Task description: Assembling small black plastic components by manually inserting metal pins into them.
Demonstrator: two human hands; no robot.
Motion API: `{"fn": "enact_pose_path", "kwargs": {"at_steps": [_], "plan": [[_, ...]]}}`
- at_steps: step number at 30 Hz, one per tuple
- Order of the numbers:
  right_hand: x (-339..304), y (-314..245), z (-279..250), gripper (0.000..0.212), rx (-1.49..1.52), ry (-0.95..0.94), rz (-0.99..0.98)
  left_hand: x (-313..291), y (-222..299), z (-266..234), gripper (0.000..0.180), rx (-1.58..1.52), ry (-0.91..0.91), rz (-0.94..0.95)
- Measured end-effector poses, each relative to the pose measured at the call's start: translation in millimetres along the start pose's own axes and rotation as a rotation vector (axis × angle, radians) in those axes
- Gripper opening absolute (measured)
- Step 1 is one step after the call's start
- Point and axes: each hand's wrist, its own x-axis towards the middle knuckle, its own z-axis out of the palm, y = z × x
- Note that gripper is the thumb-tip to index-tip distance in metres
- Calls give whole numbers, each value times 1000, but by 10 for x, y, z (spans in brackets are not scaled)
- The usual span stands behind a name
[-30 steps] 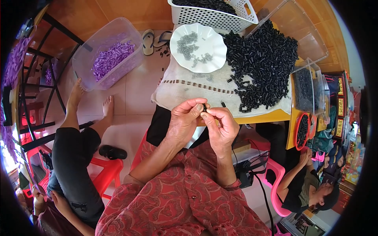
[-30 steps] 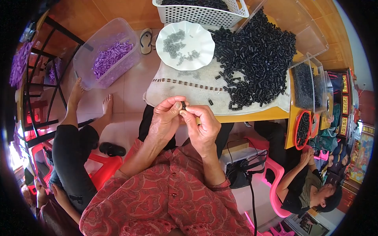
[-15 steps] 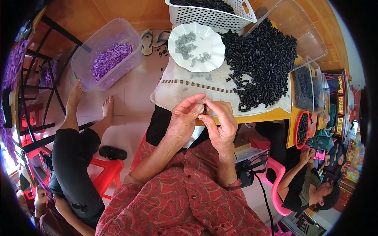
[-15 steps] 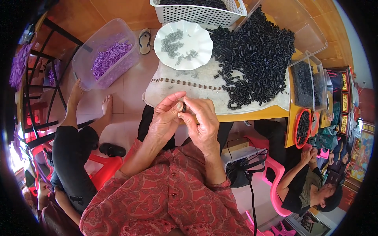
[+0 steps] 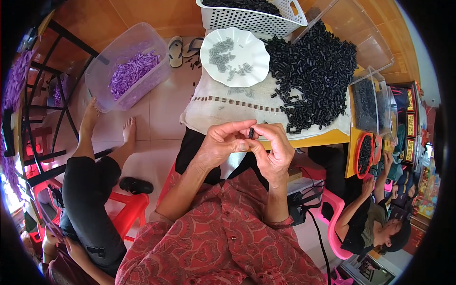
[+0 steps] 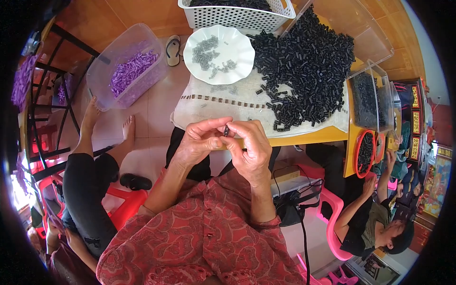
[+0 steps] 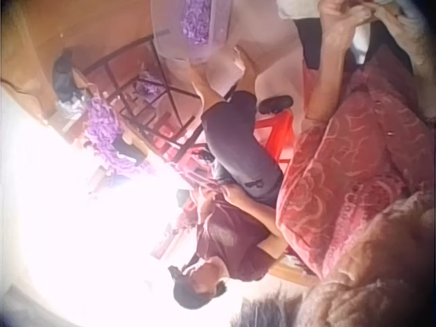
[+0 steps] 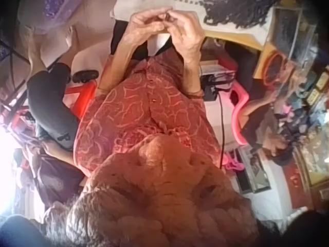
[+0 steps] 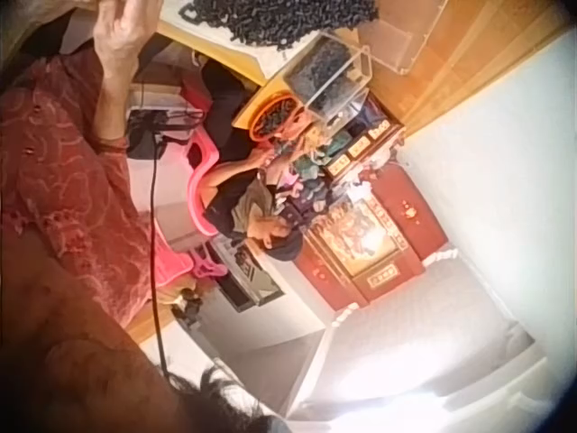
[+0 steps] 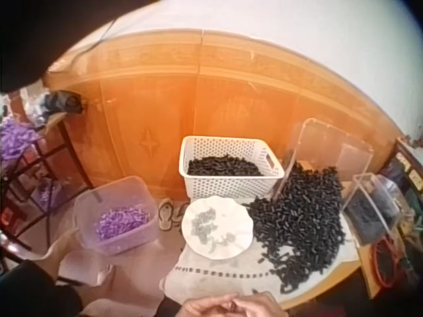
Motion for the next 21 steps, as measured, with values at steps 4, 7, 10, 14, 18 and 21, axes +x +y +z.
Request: {"fn": "enact_pose_path", "kwargs": {"at_steps": [4,7,10,14,18,21], "plan": [[-10,-22,-13,30,21,14,26,3,9,-5,47,54,-17,16],[-15,-3,25,28,56,23,37,-6,-7,-2,44,84,36,39],[-13,-11,37,28,69,45,59,-11,-24,-10,42,103,78,45],[12,-38,39,28,45,53,60,32,1,12,41,78,13,65],[13,-61,66,32,9,50,55,19,10,43,36,25,69,83],[8,-45,112,37,-11,7,31,26,12,51,33,136,234,25]]}}
